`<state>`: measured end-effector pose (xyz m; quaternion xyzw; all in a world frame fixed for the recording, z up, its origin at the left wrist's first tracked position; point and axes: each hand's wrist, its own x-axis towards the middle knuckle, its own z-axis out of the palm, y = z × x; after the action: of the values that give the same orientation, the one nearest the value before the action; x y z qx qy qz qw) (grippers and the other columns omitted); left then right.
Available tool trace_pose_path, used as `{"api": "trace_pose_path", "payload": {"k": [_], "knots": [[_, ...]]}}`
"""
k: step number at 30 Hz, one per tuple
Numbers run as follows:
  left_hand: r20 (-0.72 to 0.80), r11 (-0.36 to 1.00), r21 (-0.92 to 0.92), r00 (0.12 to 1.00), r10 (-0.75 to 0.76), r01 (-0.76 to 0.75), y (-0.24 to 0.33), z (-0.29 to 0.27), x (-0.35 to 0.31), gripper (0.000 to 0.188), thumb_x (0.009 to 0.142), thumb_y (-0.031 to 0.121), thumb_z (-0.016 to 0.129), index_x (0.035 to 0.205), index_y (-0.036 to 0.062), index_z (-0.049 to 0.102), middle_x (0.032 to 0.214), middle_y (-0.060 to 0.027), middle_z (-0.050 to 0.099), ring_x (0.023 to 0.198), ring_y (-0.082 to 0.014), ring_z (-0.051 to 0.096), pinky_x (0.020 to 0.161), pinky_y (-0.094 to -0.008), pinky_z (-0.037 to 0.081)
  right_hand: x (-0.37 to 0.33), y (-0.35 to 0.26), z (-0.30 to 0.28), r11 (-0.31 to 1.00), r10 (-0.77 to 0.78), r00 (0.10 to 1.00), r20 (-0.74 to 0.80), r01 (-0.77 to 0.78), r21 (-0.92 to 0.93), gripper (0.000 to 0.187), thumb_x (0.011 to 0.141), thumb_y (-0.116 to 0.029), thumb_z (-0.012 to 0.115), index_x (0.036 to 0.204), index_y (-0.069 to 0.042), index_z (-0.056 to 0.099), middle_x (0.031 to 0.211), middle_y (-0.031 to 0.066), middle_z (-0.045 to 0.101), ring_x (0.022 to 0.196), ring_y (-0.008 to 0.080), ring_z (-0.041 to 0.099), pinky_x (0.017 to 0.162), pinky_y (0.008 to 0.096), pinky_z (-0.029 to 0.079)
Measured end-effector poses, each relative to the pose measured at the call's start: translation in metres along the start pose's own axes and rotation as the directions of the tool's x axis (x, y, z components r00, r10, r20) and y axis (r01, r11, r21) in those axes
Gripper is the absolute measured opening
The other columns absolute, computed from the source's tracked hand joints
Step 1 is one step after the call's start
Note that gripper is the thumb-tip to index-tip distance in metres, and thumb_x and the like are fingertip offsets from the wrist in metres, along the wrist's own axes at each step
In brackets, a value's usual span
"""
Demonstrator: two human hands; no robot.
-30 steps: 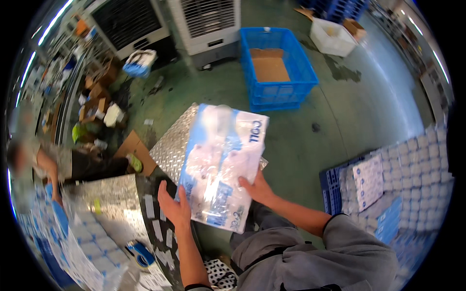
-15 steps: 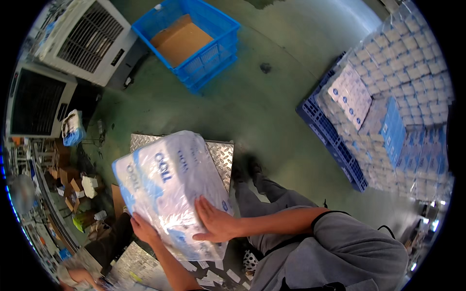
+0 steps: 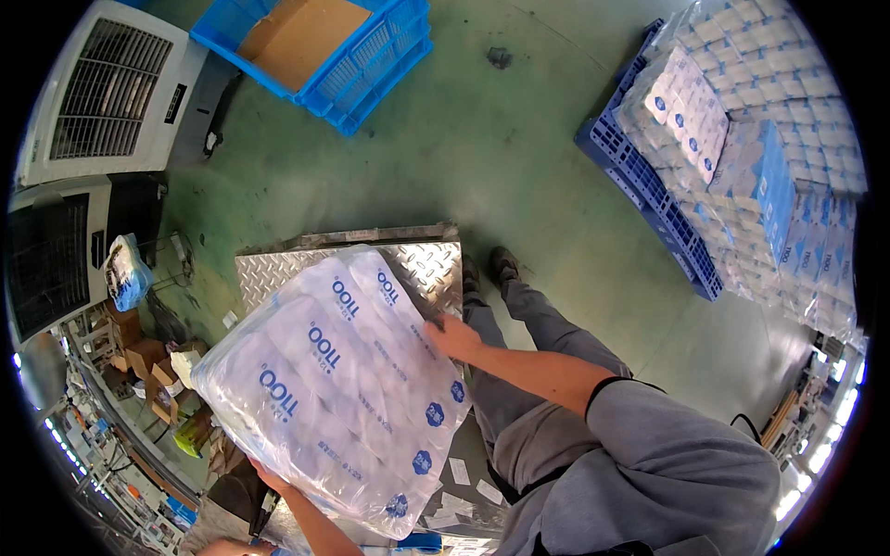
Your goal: The person wraps stacks of white tissue paper packs in clear plastic bags and seals them using a handheld tape dispenser. The sealed packages are then placed into a blue plastic crate.
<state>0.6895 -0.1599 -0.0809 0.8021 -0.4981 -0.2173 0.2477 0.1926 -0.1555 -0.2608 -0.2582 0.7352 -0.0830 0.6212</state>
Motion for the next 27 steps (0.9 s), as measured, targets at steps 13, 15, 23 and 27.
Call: {"api": "trace_pose_path", "payload": {"k": [13, 15, 23, 27], "knots": [[-0.109, 0.9, 0.337, 0.961, -0.255, 0.277, 0.108, 0.068, -0.027, 0.052, 0.101, 0.04, 0.044, 0.112, -0.0093, 0.057, 0.098, -0.0231, 0.063, 0.081, -0.0337, 0.061, 0.076, -0.0416, 0.054, 0.07, -0.026, 0.022, 0.869, 0.089, 0.968, 0.235, -0.191, 0.457, 0.097, 0.086, -0.08, 0.026, 0.122, 0.003, 0.062, 0.122, 0.0238, 0.061, 0.115, 0.0352, 0.057, 0.1, 0.0388, 0.04], [-0.111, 0.901, 0.36, 0.97, -0.215, 0.241, 0.135, 0.078, -0.029, 0.053, 0.101, 0.04, 0.044, 0.109, -0.0099, 0.058, 0.095, -0.0238, 0.063, 0.078, -0.0345, 0.061, 0.075, -0.0422, 0.053, 0.071, -0.022, 0.007, 0.897, 0.091, 0.976, 0.2, -0.167, 0.408, 0.098, 0.086, -0.081, 0.027, 0.126, 0.002, 0.059, 0.13, 0.0254, 0.056, 0.123, 0.0344, 0.052, 0.104, 0.0382, 0.038], [0.022, 0.941, 0.337, 1.0, 0.001, -0.009, 0.274, 0.141, -0.074, 0.056, 0.102, 0.041, 0.043, 0.099, -0.0125, 0.061, 0.082, -0.0263, 0.063, 0.07, -0.0376, 0.058, 0.072, -0.0445, 0.053, 0.031, 0.063, -0.147, 0.668, 0.268, 0.954, -0.138, -0.08, 0.74, 0.092, 0.094, -0.071, 0.019, 0.128, 0.006, 0.055, 0.13, 0.0253, 0.056, 0.122, 0.0375, 0.053, 0.104, 0.0399, 0.037], [0.156, 0.9, 0.431, 0.988, -0.006, -0.063, 0.447, 0.234, -0.157, 0.067, 0.102, 0.05, 0.028, 0.119, -0.0065, 0.059, 0.1, -0.0351, 0.063, 0.089, -0.0489, 0.059, 0.081, -0.0533, 0.046, -0.008, 0.141, -0.276, 0.583, 0.343, 0.887, -0.308, 0.057, 0.811, 0.092, 0.095, -0.068, 0.011, 0.129, 0.006, 0.054, 0.129, 0.0296, 0.055, 0.128, 0.0412, 0.047, 0.108, 0.042, 0.033]]}}
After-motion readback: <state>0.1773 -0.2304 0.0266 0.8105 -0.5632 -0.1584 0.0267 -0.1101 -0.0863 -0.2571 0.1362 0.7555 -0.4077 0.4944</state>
